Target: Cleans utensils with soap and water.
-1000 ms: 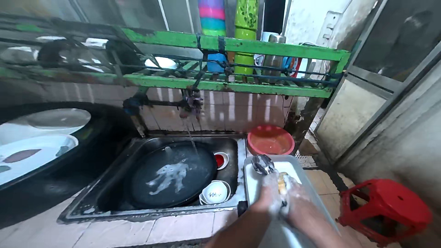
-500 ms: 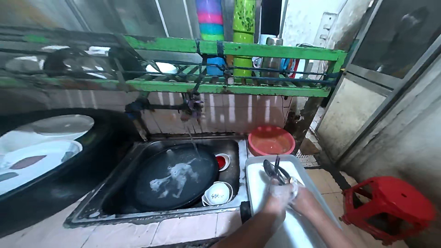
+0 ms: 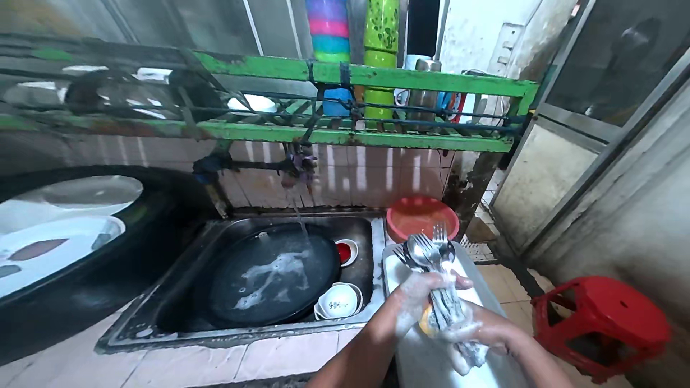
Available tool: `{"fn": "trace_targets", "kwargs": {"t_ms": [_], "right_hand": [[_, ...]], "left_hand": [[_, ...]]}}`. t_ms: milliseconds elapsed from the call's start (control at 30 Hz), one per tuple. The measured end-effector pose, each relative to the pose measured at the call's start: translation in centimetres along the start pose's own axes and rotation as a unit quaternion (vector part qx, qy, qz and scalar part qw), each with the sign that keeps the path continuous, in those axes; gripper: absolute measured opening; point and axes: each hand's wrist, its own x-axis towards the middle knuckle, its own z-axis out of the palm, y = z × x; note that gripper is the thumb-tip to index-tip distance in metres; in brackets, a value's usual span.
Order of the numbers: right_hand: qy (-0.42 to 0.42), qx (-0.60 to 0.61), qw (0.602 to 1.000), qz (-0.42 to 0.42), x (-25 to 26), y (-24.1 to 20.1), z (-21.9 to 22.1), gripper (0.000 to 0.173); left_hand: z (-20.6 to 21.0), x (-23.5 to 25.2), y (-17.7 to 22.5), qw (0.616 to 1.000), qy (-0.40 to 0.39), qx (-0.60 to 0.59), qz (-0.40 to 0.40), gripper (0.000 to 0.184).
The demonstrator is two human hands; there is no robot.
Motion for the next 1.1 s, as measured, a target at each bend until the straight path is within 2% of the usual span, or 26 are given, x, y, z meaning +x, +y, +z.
{"fn": "trace_targets", "kwargs": {"t_ms": [100, 167, 267, 333, 400, 433, 500, 567, 633, 733, 833, 867, 933, 1000, 1100], "right_hand": [[-0.007, -0.092, 0.996, 0.019, 0.4, 1.5, -1.0, 0.072], [0.031, -0.210, 0.977, 0.034, 1.2, 3.1, -1.1, 0.067], [0.113, -0.417, 0.896, 0.102, 1.9, 5.3, 0.0, 0.056], [0.122, -0.460, 0.867, 0.149, 1.9, 5.5, 0.9, 0.053], [0.148, -0.417, 0.882, 0.160, 2.2, 5.8, 0.5, 0.054], [0.183, -0.355, 0.904, 0.149, 2.4, 6.0, -0.2, 0.055], [0.284, -0.128, 0.947, 0.083, 2.0, 5.8, -1.4, 0.062], [0.346, 0.117, 0.931, 0.005, 0.9, 4.1, -1.2, 0.061], [0.322, 0.233, 0.916, -0.061, 0.0, 2.2, -0.6, 0.056], [0.338, 0.209, 0.914, -0.075, 0.9, 1.9, -0.9, 0.060], [0.411, 0.229, 0.882, -0.037, 1.6, 2.5, -0.4, 0.052], [0.420, 0.237, 0.875, -0.027, 1.7, 2.8, 0.0, 0.050], [0.415, 0.213, 0.884, -0.012, 1.9, 3.0, 1.1, 0.052], [0.389, 0.127, 0.912, -0.020, 1.9, 3.0, 1.4, 0.058], [0.362, -0.004, 0.932, -0.022, 2.5, 3.5, -0.4, 0.055]], "left_hand": [[-0.4, 1.2, -0.1, 0.992, 0.054, -0.114, -0.008, 0.025], [-1.2, 1.6, -0.6, 0.993, 0.066, -0.100, -0.002, 0.032], [-1.2, 1.9, -1.3, 0.986, 0.128, -0.097, -0.039, 0.032], [-1.4, 1.9, -2.1, 0.981, 0.158, -0.075, -0.083, 0.032], [-1.6, 1.8, -3.3, 0.978, 0.170, -0.057, -0.107, 0.028], [-1.5, 1.7, -3.8, 0.976, 0.180, -0.049, -0.108, 0.026], [-1.4, 1.5, -4.7, 0.974, 0.200, -0.025, -0.104, 0.023], [-0.9, 1.3, -5.1, 0.970, 0.213, 0.001, -0.119, 0.021], [-0.3, 1.0, -5.2, 0.968, 0.195, 0.057, -0.150, 0.018], [0.7, 0.7, -5.2, 0.965, 0.177, 0.111, -0.156, 0.016], [0.4, 1.1, -5.8, 0.970, 0.225, 0.024, -0.092, 0.017], [0.3, 1.2, -5.8, 0.969, 0.230, 0.029, -0.091, 0.016], [0.5, 0.9, -5.2, 0.959, 0.211, 0.113, -0.149, 0.021], [0.7, 0.7, -4.9, 0.943, 0.180, 0.182, -0.211, 0.027], [0.6, 0.8, -5.2, 0.938, 0.152, 0.211, -0.230, 0.029]]}}
